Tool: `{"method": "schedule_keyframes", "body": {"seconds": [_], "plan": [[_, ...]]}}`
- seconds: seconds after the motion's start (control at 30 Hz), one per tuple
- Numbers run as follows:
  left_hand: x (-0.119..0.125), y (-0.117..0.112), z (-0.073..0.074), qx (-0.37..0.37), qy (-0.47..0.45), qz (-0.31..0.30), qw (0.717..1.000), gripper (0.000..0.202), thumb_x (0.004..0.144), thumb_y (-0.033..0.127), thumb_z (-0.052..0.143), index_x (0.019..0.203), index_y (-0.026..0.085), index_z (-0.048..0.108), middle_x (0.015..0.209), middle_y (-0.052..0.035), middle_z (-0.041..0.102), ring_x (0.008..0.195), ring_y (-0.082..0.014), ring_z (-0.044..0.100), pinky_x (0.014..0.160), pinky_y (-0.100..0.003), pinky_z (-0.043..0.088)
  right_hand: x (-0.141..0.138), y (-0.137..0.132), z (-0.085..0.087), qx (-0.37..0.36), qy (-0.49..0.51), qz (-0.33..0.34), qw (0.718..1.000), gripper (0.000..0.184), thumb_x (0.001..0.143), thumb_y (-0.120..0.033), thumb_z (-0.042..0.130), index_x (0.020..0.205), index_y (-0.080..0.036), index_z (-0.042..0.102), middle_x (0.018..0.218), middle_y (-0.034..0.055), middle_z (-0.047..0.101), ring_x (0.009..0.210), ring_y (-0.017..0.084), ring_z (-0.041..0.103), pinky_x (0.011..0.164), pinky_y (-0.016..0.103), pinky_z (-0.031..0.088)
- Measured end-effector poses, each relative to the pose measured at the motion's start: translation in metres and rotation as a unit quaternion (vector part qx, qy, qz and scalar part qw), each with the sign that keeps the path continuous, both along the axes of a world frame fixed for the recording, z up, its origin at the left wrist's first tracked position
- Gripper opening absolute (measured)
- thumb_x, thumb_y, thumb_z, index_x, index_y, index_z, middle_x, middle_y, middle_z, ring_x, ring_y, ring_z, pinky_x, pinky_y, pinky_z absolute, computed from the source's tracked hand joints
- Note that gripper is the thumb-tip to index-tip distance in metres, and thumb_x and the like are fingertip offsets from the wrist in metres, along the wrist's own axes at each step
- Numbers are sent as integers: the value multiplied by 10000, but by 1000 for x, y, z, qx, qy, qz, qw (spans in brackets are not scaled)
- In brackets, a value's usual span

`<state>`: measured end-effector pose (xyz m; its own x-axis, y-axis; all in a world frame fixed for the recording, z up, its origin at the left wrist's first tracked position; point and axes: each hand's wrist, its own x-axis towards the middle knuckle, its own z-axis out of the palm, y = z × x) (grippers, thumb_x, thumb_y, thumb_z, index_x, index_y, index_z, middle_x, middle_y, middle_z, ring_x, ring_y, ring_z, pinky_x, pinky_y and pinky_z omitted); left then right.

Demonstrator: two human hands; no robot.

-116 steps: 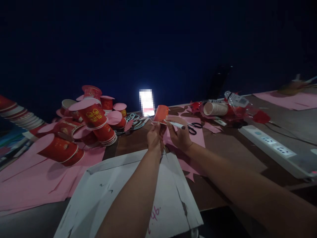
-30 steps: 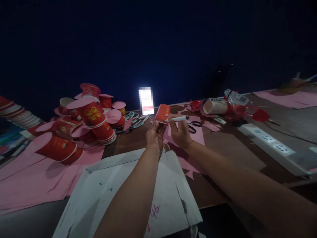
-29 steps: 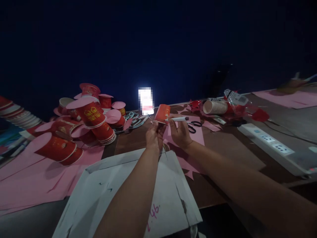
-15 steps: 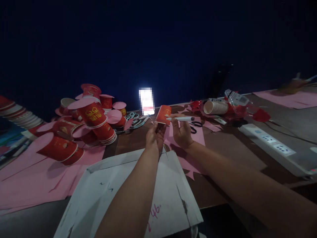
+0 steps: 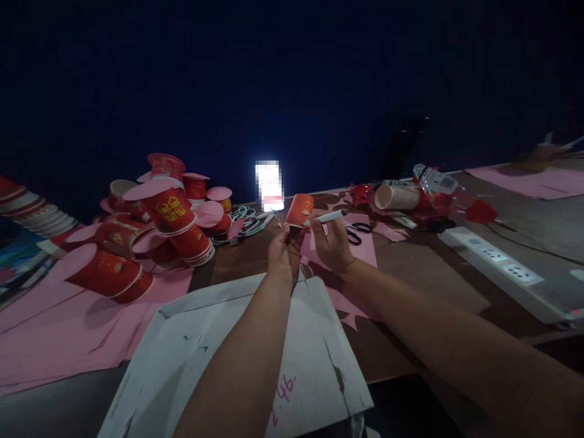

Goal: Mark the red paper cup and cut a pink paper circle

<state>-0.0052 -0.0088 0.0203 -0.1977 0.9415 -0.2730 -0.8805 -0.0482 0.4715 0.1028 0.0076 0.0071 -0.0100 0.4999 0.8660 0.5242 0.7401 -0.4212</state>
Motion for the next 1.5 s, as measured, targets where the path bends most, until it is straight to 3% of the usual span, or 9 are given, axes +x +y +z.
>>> {"method": "schedule_keyframes", "body": {"seconds": [0.13, 0.3, 0.73, 1.0, 1.3, 1.5], "plan": [[-1, 1, -2, -9, -1, -9, 1000, 53, 819, 96, 573, 784, 114, 609, 699, -45, 687, 622, -111, 663, 707, -236, 553, 0, 1, -1, 5, -2, 7, 1000, 124, 932, -278, 463, 973, -230, 570, 968, 74, 665, 938, 221, 604, 862, 417, 464], [-1, 2, -4, 14, 1, -8, 1000, 43, 790, 99, 604, 820, 123, 623, 716, -40, 692, 669, -118, 676, 750, -239, 548, 0, 2, -1, -16, 5, 8, 1000, 149, 936, -310, 446, 933, -226, 569, 900, 65, 659, 868, 217, 605, 802, 406, 474], [0, 0, -1, 6, 7, -9, 1000, 64, 813, 102, 571, 786, 115, 628, 706, -44, 684, 647, -109, 662, 771, -249, 540, -1, -1, 1, -1, -4, 4, 1000, 137, 931, -304, 462, 951, -228, 574, 927, 72, 664, 895, 223, 613, 830, 422, 471], [-2, 2, 0, -10, -3, -8, 1000, 91, 827, 103, 557, 780, 114, 634, 728, -53, 689, 651, -104, 661, 716, -219, 545, 1, -2, 4, 6, 28, 32, 999, 165, 938, -268, 454, 1009, -247, 602, 952, 61, 660, 933, 208, 607, 863, 414, 487], [-3, 6, -6, -6, -5, -10, 1000, 107, 827, 117, 561, 738, 117, 620, 681, -46, 679, 612, -106, 658, 681, -215, 550, 2, -2, 2, -16, 39, 31, 999, 166, 935, -297, 473, 1012, -246, 611, 915, 51, 659, 781, 178, 606, 786, 383, 501], [-3, 4, -2, -7, 2, -7, 1000, 122, 830, 97, 541, 731, 113, 611, 686, -50, 682, 628, -106, 662, 728, -227, 546, 0, 0, 0, -6, 16, 14, 1000, 135, 924, -288, 487, 974, -226, 597, 981, 73, 668, 903, 206, 606, 817, 403, 479]]}}
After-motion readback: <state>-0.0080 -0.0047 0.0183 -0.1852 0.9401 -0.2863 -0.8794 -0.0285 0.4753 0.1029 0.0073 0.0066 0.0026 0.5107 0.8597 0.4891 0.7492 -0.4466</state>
